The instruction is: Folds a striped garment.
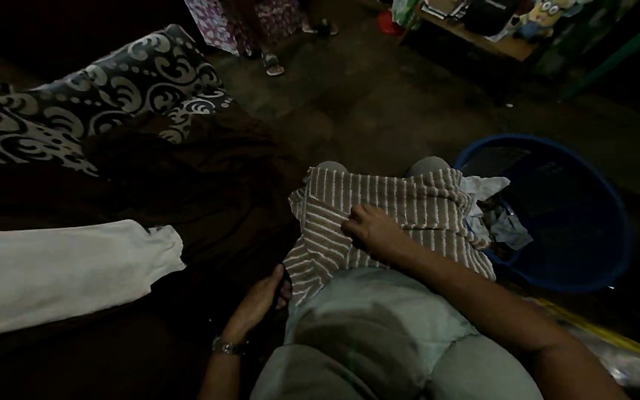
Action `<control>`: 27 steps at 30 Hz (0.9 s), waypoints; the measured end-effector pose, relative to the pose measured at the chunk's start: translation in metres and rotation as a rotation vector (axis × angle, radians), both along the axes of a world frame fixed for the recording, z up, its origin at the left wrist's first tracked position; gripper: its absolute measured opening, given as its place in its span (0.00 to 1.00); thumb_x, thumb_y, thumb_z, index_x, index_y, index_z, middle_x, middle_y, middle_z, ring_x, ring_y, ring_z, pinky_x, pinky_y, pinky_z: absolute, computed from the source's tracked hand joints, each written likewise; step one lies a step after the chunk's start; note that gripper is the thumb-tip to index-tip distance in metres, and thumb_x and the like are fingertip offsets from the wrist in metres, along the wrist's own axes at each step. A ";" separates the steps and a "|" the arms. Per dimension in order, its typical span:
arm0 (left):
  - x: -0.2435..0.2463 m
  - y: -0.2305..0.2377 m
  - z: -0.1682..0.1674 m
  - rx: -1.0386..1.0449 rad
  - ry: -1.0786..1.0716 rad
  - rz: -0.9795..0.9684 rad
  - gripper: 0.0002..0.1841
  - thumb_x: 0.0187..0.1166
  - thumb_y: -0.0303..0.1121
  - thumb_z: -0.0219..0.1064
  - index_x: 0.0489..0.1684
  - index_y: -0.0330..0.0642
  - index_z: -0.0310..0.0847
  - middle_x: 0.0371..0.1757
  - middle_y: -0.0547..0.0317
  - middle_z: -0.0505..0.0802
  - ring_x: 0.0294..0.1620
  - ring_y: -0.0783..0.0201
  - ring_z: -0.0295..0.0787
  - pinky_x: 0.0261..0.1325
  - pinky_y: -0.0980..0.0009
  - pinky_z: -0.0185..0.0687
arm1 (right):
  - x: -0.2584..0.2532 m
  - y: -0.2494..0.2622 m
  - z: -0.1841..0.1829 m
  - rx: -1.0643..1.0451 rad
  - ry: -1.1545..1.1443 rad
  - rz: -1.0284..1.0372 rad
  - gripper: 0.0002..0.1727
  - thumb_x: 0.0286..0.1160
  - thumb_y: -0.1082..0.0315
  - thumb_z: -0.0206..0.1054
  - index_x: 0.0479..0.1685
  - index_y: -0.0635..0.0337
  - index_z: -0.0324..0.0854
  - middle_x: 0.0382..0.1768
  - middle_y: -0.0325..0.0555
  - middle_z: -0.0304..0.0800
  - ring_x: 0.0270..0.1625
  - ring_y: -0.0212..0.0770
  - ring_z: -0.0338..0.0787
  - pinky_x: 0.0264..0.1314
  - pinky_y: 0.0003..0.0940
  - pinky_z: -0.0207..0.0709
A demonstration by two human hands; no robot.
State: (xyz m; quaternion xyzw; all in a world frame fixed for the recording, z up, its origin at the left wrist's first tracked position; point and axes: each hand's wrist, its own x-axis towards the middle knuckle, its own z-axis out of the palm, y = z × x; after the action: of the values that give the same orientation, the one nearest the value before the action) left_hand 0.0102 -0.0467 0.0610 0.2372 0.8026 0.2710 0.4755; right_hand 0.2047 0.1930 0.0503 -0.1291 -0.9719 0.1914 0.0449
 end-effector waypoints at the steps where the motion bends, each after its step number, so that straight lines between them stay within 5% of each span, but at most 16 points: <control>1: 0.004 0.000 -0.007 0.081 -0.085 0.058 0.28 0.95 0.50 0.39 0.36 0.42 0.82 0.24 0.67 0.84 0.23 0.74 0.79 0.31 0.77 0.79 | -0.001 0.002 0.000 0.010 0.016 0.027 0.13 0.79 0.67 0.67 0.58 0.58 0.86 0.60 0.63 0.84 0.64 0.65 0.84 0.63 0.61 0.78; 3: 0.013 0.002 -0.013 0.260 -0.178 0.158 0.15 0.92 0.37 0.54 0.38 0.41 0.82 0.23 0.69 0.84 0.20 0.77 0.78 0.29 0.80 0.79 | -0.005 0.008 0.002 0.029 0.078 0.069 0.11 0.81 0.67 0.64 0.53 0.59 0.89 0.56 0.62 0.86 0.60 0.63 0.86 0.61 0.58 0.81; 5: 0.016 0.008 -0.012 0.405 -0.238 0.246 0.07 0.87 0.29 0.57 0.45 0.39 0.82 0.31 0.66 0.90 0.28 0.75 0.86 0.34 0.77 0.85 | -0.014 0.012 0.014 0.064 0.134 0.079 0.10 0.81 0.70 0.64 0.49 0.61 0.90 0.53 0.62 0.87 0.58 0.62 0.87 0.57 0.57 0.82; 9: 0.018 0.017 -0.003 0.730 -0.521 0.365 0.13 0.86 0.28 0.51 0.58 0.40 0.82 0.47 0.58 0.96 0.44 0.68 0.95 0.46 0.70 0.93 | -0.032 0.022 0.034 0.174 0.269 0.050 0.09 0.74 0.74 0.70 0.48 0.59 0.92 0.53 0.63 0.88 0.58 0.64 0.88 0.57 0.58 0.83; 11: 0.020 0.021 0.000 0.768 -0.593 0.353 0.13 0.85 0.28 0.53 0.55 0.40 0.85 0.46 0.56 0.97 0.44 0.65 0.96 0.47 0.67 0.94 | -0.039 0.030 0.034 0.205 0.345 0.015 0.10 0.71 0.75 0.71 0.49 0.59 0.91 0.53 0.64 0.89 0.55 0.64 0.90 0.54 0.58 0.85; 13: 0.028 0.024 0.010 0.574 -0.456 0.240 0.12 0.88 0.27 0.52 0.42 0.39 0.84 0.34 0.60 0.95 0.31 0.69 0.93 0.37 0.72 0.92 | -0.041 0.036 0.034 0.188 0.310 -0.037 0.10 0.72 0.76 0.71 0.50 0.59 0.90 0.50 0.61 0.89 0.50 0.62 0.91 0.49 0.57 0.85; 17: 0.033 0.029 0.024 0.196 -0.166 -0.161 0.14 0.91 0.35 0.56 0.53 0.36 0.87 0.41 0.62 0.96 0.30 0.73 0.91 0.37 0.77 0.88 | -0.034 0.043 0.023 0.108 0.012 -0.213 0.22 0.76 0.74 0.68 0.70 0.51 0.84 0.63 0.61 0.87 0.65 0.64 0.87 0.66 0.61 0.78; 19: 0.031 0.027 0.023 0.253 -0.065 -0.203 0.11 0.88 0.34 0.61 0.45 0.38 0.89 0.34 0.66 0.95 0.23 0.79 0.85 0.29 0.82 0.81 | -0.028 0.036 0.023 0.053 -0.007 -0.282 0.24 0.79 0.73 0.66 0.76 0.53 0.79 0.64 0.62 0.86 0.66 0.64 0.87 0.67 0.61 0.78; 22: 0.030 0.029 0.006 0.506 0.258 -0.202 0.08 0.77 0.33 0.71 0.43 0.38 0.89 0.33 0.65 0.90 0.29 0.81 0.81 0.35 0.83 0.78 | -0.013 0.011 0.026 -0.059 0.122 -0.187 0.15 0.83 0.65 0.64 0.60 0.65 0.85 0.54 0.63 0.87 0.56 0.62 0.89 0.59 0.59 0.83; 24: 0.030 0.035 -0.009 0.596 0.534 -0.202 0.15 0.69 0.36 0.77 0.49 0.36 0.88 0.44 0.54 0.87 0.40 0.68 0.82 0.44 0.74 0.81 | -0.007 -0.010 0.025 -0.139 0.057 -0.125 0.21 0.87 0.55 0.59 0.60 0.64 0.84 0.55 0.62 0.86 0.59 0.61 0.87 0.63 0.58 0.80; 25: 0.030 0.039 -0.011 0.596 0.631 -0.212 0.21 0.66 0.37 0.79 0.53 0.34 0.86 0.52 0.45 0.87 0.49 0.56 0.84 0.54 0.62 0.83 | -0.005 -0.018 0.026 -0.169 -0.019 -0.164 0.25 0.87 0.51 0.57 0.63 0.65 0.81 0.58 0.63 0.85 0.62 0.62 0.87 0.66 0.58 0.78; 27: 0.029 0.045 -0.017 0.608 0.687 -0.245 0.30 0.60 0.40 0.81 0.60 0.32 0.82 0.65 0.34 0.84 0.66 0.35 0.78 0.70 0.40 0.71 | -0.008 -0.021 0.031 -0.256 -0.191 -0.323 0.30 0.89 0.48 0.56 0.73 0.67 0.74 0.66 0.64 0.82 0.68 0.61 0.85 0.70 0.56 0.77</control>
State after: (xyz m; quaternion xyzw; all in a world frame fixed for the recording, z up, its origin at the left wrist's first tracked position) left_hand 0.0391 -0.0018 0.0443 0.5343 0.7639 0.3416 0.1197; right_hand 0.1971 0.1716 0.0809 -0.3054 -0.9062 0.2903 -0.0341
